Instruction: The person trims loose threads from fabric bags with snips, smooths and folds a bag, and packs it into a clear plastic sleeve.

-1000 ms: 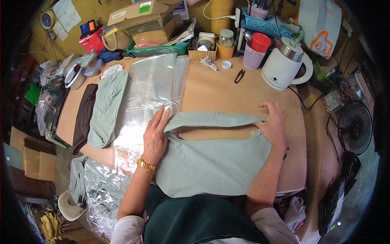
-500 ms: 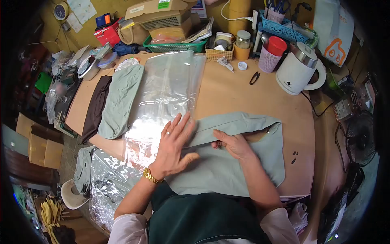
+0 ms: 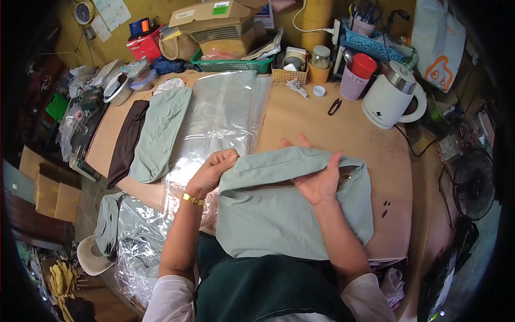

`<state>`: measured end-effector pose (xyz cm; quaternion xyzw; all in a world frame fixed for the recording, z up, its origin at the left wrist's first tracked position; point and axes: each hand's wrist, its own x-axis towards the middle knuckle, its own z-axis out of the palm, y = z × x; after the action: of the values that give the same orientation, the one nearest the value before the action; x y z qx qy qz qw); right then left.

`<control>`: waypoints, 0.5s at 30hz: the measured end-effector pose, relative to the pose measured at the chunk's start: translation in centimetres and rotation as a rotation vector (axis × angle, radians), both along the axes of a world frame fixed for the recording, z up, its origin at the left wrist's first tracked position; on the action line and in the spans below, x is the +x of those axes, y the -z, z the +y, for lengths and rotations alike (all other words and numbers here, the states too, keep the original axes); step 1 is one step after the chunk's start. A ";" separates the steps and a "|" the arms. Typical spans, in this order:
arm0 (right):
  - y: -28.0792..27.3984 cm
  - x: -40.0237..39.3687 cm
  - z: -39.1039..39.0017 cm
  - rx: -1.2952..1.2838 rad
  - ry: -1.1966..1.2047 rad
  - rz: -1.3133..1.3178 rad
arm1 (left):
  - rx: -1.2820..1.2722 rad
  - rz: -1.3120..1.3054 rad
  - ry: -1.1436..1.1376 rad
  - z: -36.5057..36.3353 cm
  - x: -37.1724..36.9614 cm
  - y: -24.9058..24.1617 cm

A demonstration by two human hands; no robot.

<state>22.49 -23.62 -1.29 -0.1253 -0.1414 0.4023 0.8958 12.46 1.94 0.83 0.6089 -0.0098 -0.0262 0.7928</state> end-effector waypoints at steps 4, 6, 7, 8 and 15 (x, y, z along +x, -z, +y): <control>0.0 0.9 -0.5 -0.022 0.269 0.050 | 0.789 -0.076 -0.684 -2.6 -0.6 -3.3; 0.0 0.8 -0.3 -0.050 0.280 0.008 | 0.333 0.057 -0.024 -5.6 -2.1 -5.6; 0.1 0.5 -0.2 -0.085 0.275 -0.034 | 0.322 0.149 0.246 -7.7 -2.1 -6.0; 0.3 0.3 -0.1 -0.088 0.276 -0.031 | 0.379 0.141 0.346 -9.8 -1.7 -6.1; -0.1 4.8 -5.0 0.094 0.630 0.325 | 0.465 -0.024 -0.312 -3.6 1.4 3.2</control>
<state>27.27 -28.64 -1.23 -0.0557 0.0303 0.1143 0.9914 13.86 -1.66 -2.33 0.7688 0.0811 0.1020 0.6261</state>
